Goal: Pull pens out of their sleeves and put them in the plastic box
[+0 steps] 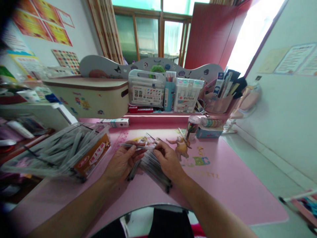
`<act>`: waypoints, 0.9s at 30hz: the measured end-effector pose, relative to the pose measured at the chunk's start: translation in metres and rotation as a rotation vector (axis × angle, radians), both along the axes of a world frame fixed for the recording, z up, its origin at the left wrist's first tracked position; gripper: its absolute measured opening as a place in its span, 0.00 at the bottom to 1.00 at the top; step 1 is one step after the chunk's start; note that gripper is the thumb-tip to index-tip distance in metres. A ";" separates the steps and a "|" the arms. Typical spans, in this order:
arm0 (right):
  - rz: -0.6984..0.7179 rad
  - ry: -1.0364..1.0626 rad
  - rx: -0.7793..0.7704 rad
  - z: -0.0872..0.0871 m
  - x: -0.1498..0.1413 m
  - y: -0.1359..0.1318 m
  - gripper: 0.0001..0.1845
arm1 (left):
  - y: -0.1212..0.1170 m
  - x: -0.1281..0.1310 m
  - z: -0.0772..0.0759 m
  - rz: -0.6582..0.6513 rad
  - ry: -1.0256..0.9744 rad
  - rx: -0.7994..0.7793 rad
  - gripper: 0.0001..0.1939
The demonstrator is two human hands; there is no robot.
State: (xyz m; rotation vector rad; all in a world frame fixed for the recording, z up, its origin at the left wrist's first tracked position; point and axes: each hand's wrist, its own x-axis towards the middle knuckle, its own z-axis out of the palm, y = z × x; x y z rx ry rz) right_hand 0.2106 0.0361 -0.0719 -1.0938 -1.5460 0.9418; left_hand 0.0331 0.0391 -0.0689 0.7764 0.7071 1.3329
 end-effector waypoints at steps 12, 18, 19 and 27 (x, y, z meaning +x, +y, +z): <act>0.071 0.105 -0.157 -0.001 0.001 -0.003 0.20 | 0.000 -0.001 0.001 -0.017 -0.023 -0.004 0.10; 0.004 0.014 -0.019 0.000 0.001 -0.002 0.09 | -0.001 0.000 0.001 -0.003 -0.011 -0.005 0.09; -0.011 0.036 -0.005 0.000 0.000 -0.002 0.06 | -0.001 -0.001 0.002 0.003 -0.019 -0.013 0.08; 0.151 0.603 -0.501 0.007 0.001 -0.002 0.14 | 0.002 -0.004 0.005 0.003 -0.048 -0.013 0.08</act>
